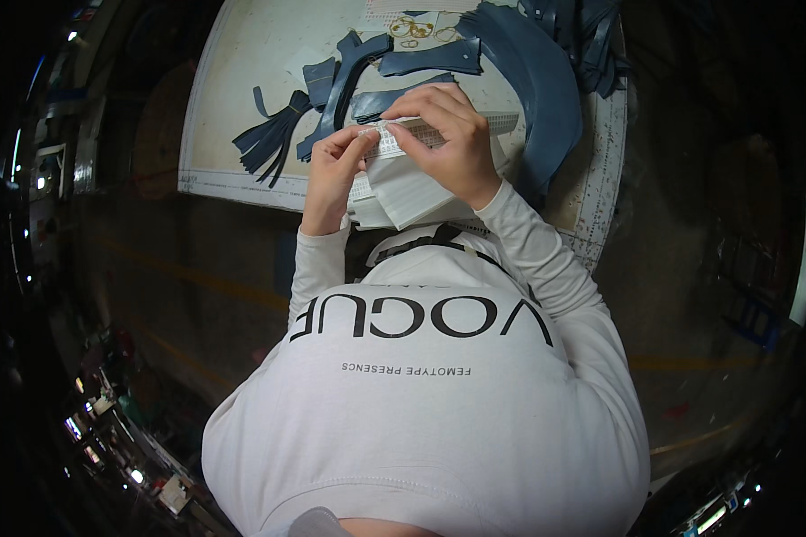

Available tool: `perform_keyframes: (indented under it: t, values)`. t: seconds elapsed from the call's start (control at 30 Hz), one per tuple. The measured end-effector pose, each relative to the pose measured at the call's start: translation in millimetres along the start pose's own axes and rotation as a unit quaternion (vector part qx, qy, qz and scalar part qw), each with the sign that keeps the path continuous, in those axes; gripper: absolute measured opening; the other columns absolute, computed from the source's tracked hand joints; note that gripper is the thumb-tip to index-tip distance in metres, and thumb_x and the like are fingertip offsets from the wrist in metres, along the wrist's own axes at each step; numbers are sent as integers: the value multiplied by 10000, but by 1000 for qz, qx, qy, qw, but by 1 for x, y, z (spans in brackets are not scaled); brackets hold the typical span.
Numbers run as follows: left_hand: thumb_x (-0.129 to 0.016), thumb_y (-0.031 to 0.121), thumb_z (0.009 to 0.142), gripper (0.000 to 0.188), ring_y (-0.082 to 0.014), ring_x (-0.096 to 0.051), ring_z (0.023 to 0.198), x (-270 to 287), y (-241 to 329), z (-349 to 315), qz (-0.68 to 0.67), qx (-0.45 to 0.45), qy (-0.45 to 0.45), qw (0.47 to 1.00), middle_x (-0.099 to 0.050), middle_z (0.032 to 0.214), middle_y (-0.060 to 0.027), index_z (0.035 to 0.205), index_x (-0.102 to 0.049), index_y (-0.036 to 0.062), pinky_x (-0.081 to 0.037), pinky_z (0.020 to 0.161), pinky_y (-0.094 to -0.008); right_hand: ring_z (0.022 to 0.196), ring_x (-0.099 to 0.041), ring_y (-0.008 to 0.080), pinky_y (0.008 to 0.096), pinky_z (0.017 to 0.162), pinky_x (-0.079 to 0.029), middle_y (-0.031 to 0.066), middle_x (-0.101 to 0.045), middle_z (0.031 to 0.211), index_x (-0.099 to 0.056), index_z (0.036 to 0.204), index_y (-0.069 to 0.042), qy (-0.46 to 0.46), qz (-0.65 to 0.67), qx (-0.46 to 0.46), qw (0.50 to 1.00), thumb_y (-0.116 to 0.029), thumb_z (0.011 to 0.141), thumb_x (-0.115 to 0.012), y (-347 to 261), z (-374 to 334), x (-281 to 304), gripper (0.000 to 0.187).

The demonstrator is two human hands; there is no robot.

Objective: The person repeatedly picks small adhesive strips from a white roll and presses them onto the edges of several blue fabric pieces laid on a table. The person handles each piece one at a time, aligning and smoothing the strips along the edges.

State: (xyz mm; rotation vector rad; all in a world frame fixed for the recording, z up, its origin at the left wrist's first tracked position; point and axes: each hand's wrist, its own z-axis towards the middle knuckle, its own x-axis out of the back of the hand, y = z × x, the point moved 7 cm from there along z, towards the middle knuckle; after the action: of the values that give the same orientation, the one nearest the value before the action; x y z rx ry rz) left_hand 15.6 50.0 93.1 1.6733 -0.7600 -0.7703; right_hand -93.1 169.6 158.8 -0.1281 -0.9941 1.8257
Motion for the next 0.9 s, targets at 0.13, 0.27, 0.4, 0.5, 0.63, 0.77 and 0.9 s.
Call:
perform_keyframes:
  t: [0.13, 0.27, 0.4, 0.5, 0.63, 0.77, 0.9]
  values:
    - [-623, 117, 906, 183, -42, -549, 655, 0, 7, -1, 22, -36, -8, 999, -670, 780, -16, 985, -706, -26, -429, 585, -181, 886, -625, 192, 318, 760, -496, 22, -675, 887, -689, 1105, -111, -41, -58, 41, 997, -38, 728, -736, -9, -2, -7, 387]
    - [-623, 113, 905, 178, -40, -550, 657, 1, 11, -1, 30, -50, 13, 998, -668, 767, -13, 963, -712, -30, -427, 588, -182, 872, -626, 185, 318, 744, -507, 10, -675, 894, -670, 1169, -122, -35, -140, 113, 983, -45, 730, -742, -22, -4, -9, 452]
    - [-618, 103, 902, 167, -38, -547, 674, 0, 10, -1, 9, -67, 28, 997, -661, 765, 0, 925, -708, -35, -412, 592, -181, 829, -631, 180, 303, 715, -515, 14, -676, 877, -660, 1163, -107, 1, -72, 64, 995, -26, 734, -735, -20, -5, -7, 443]
    - [-607, 106, 905, 172, -36, -542, 692, 0, 7, -1, 8, -66, 23, 998, -654, 775, 6, 898, -703, -36, -400, 591, -179, 821, -657, 178, 289, 721, -534, 34, -683, 858, -641, 1140, -87, -1, -32, 36, 999, 58, 701, -734, -18, -5, -8, 472]
    - [-587, 114, 923, 194, -44, -542, 715, 0, 5, 0, 24, -52, 8, 998, -643, 795, 0, 904, -697, -45, -416, 640, -188, 852, -670, 178, 299, 746, -545, 35, -679, 870, -601, 1186, -85, 17, 59, -33, 998, 59, 717, -718, -8, -5, -4, 504]
    - [-566, 134, 937, 222, -33, -496, 623, -1, 7, -1, -5, -27, -5, 1000, -571, 683, 20, 894, -694, -41, -412, 547, -192, 848, -672, 187, 303, 732, -563, 53, -624, 1051, -567, 1257, -116, -14, 56, 22, 998, 51, 727, -706, -10, 0, -6, 572]
    - [-557, 140, 947, 231, -39, -477, 580, -6, 11, -2, 13, -34, -14, 999, -547, 656, 21, 906, -692, -43, -417, 531, -195, 842, -672, 187, 281, 732, -579, 67, -531, 1202, -555, 1281, -125, -46, 12, 91, 995, 62, 737, -692, -17, -2, -16, 592]
